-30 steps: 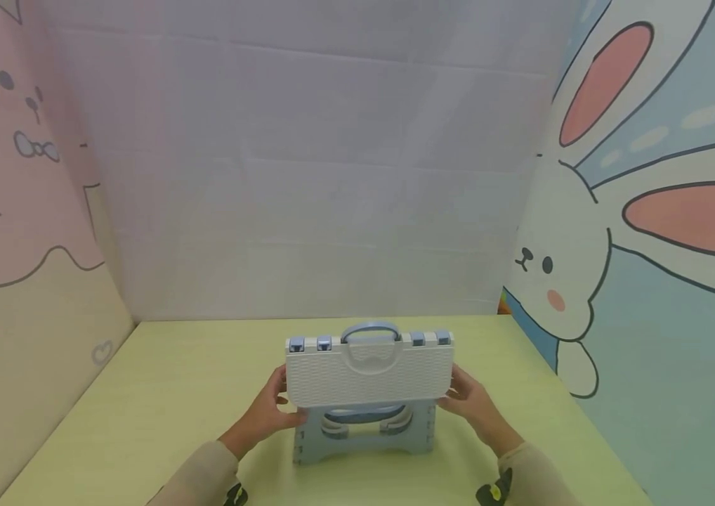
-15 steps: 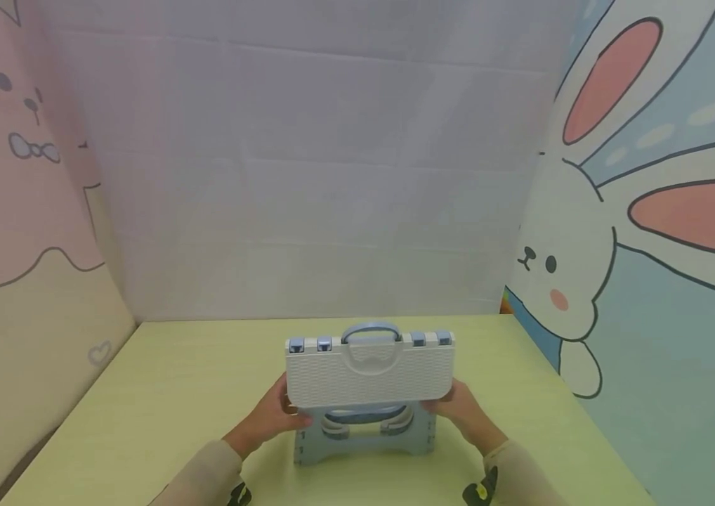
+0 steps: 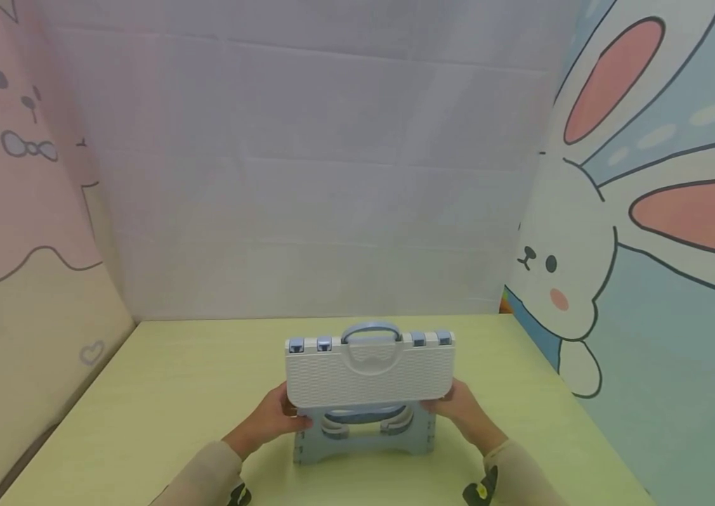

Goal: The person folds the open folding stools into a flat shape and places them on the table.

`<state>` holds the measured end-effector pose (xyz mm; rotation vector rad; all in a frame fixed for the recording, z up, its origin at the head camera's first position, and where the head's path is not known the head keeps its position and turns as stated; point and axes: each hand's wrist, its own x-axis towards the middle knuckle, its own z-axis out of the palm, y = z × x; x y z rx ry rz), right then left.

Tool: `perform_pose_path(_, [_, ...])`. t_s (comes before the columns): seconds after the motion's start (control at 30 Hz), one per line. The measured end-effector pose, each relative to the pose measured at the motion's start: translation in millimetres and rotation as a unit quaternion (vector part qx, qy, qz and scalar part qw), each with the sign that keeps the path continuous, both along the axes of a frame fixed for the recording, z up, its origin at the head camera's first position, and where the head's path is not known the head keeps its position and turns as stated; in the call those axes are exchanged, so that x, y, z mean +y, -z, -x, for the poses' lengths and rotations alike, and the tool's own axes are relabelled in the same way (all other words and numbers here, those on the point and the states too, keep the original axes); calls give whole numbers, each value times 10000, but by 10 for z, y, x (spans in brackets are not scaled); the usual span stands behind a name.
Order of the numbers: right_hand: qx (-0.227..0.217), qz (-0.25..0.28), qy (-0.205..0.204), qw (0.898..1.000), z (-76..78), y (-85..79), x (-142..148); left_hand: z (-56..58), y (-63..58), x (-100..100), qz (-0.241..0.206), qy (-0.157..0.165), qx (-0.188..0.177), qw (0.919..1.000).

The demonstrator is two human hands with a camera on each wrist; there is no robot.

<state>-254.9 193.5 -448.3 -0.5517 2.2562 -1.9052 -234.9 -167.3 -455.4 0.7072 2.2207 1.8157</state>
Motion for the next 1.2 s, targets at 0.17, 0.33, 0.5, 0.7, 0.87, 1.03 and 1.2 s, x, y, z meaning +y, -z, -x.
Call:
perform_pose_path(0.17, [-54,-52,142,9999,-1,-6,-5,-2,-13,6,70,-55,-14,10000])
perform_pose_path(0.33, [-122,-31,127,9998,-1,-24,-19,-6,-14,-15,155,-93,86,9998])
perform_pose_path(0.5, [-42,5,-69,10000,-3,-25,-12,-9,-4,-25,91,-22,173,9998])
perform_pose_path(0.7, [-40,71,-21,10000,-11,17,-12,-9,-11,-2,80,-110,-148,9998])
perform_pose_path(0.87, [-88,137,112,9998,-4,39,-11,-9,-36,20,33,-172,-344,9993])
perform_pose_path(1.03, [-76,163,92,9998,-7,47,-12,-12,-31,19,21,-194,-417,9989])
perform_pose_path(1.2, [-88,148,164,9997,-9,58,-23,-16,-32,11,27,-178,-314,9993])
